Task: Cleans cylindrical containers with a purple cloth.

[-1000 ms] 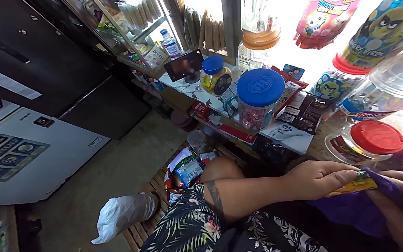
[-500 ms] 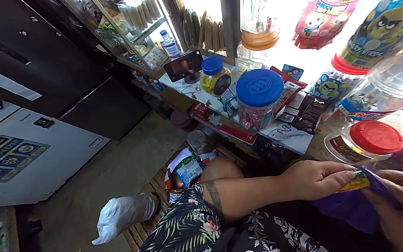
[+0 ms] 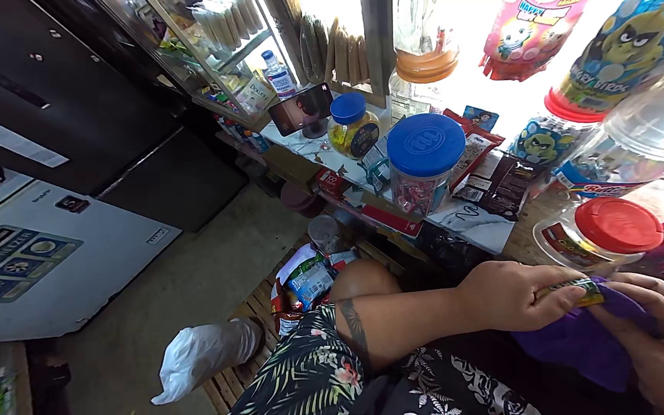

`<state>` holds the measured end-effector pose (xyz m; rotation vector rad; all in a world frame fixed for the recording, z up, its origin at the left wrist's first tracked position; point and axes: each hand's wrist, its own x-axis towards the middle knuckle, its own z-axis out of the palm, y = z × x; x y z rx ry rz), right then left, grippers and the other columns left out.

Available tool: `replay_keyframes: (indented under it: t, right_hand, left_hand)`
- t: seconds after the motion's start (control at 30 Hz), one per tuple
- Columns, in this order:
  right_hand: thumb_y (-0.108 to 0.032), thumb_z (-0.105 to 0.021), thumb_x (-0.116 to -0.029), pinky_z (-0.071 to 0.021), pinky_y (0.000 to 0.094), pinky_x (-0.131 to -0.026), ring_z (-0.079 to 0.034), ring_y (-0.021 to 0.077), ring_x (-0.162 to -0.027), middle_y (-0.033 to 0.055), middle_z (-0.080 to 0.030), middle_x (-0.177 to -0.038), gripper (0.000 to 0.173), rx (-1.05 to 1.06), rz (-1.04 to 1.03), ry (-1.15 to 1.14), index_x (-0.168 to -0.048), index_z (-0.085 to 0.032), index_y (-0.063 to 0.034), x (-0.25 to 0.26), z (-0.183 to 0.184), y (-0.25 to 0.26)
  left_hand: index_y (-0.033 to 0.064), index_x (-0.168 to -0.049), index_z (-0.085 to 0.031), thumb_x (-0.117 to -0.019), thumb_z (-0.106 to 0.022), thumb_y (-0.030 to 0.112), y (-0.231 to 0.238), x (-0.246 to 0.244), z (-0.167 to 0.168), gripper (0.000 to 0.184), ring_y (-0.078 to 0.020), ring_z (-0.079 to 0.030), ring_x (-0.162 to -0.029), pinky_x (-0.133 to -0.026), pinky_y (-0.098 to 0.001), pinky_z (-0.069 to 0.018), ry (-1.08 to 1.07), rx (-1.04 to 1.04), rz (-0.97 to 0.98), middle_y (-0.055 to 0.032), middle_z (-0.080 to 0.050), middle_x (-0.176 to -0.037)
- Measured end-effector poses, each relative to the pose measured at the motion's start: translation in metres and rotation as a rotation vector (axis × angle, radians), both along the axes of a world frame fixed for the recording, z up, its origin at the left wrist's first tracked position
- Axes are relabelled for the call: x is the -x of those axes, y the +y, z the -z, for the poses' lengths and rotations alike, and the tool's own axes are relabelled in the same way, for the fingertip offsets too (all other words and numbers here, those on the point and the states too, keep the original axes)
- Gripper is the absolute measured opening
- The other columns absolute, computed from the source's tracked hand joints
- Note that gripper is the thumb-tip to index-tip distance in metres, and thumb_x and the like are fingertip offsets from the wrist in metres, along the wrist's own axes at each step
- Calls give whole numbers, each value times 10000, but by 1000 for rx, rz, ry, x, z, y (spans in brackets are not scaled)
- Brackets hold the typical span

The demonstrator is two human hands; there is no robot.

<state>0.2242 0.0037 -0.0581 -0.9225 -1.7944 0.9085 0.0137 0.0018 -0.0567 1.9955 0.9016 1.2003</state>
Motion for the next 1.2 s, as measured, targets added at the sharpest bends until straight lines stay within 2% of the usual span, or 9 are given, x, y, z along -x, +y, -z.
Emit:
replay_keyframes:
  t: [0.17, 0.27, 0.4, 0.53, 0.7, 0.77, 0.9, 1.07, 1.2]
  right_hand:
    - [-165, -670, -942, -472, 151, -978, -559, -21, -1130, -171, -609, -1193, 230, 95, -24, 118, -1130, -743, -278, 4, -3, -4]
    - [-188, -684, -939, -462, 143, -976, -555, -20, -1131, -173, -608, -1189, 224, 62, -63, 117, -1124, -743, -300, 2, -1, -2]
    - [-234, -696, -944, -429, 130, -994, -526, -33, -1158, -186, -589, -1193, 197, -26, -76, 67, -1118, -726, -321, 1, 0, 0]
    - [-262, -693, -950, -407, 136, -1016, -507, -37, -1190, -204, -578, -1213, 198, -102, -75, 65, -1132, -705, -340, 3, 4, 3]
    - [-326, -665, -967, -389, 134, -1042, -485, -50, -1231, -218, -554, -1241, 185, -200, -102, 18, -1151, -661, -351, 5, 4, 5]
    - [-366, -653, -973, -398, 145, -1047, -490, -47, -1238, -218, -549, -1250, 174, -243, -120, 20, -1146, -648, -357, 6, 3, 6]
    - [-428, -648, -971, -427, 172, -1032, -515, -25, -1223, -203, -548, -1245, 170, -316, -131, 34, -1132, -634, -373, 7, 7, 9]
    - [-341, -732, -931, -436, 235, -1084, -522, 49, -1286, -165, -570, -1306, 220, -359, -156, 55, -1127, -632, -333, 5, 7, 7]
    - [-297, -714, -951, -474, 235, -1059, -579, 54, -1247, -163, -635, -1277, 209, -278, -194, 91, -1141, -628, -318, 3, 7, 5]
  left_hand:
    - [-66, -1190, -700, -1030, -501, 155, -1, -1, 1, 337, -269, -715, -768, -721, -456, -565, -1, -12, -8, -181, -743, -920]
    - [-64, -1160, -710, -1021, -519, 155, -1, 0, 2, 322, -246, -689, -698, -663, -432, -554, -3, -65, -1, -162, -732, -853]
    - [-93, -1163, -685, -1032, -486, 142, -3, 2, 0, 335, -246, -693, -712, -670, -431, -560, -59, -25, 69, -179, -723, -862]
    - [-125, -1145, -606, -1052, -447, 134, -4, 4, -4, 318, -171, -580, -602, -607, -354, -509, -167, 161, 161, -139, -616, -714]
    - [-110, -1086, -569, -1053, -395, 117, -3, 4, -11, 289, -42, -533, -726, -690, -222, -462, -399, 517, 324, -65, -568, -828]
    - [-43, -1053, -541, -1049, -374, 132, -2, 2, -8, 242, 5, -536, -678, -636, -174, -469, -539, 676, 416, 9, -540, -808]
    - [90, -980, -522, -1037, -346, 193, 0, 1, -7, 212, -8, -492, -486, -458, -162, -428, -676, 928, 564, 57, -518, -654]
    - [142, -913, -528, -1017, -338, 240, 2, -1, -2, 238, -21, -437, -420, -420, -161, -376, -733, 1054, 746, 64, -444, -544]
    - [117, -968, -515, -1035, -331, 221, 4, 0, -9, 222, -27, -428, -420, -402, -163, -368, -627, 1064, 665, 46, -454, -570]
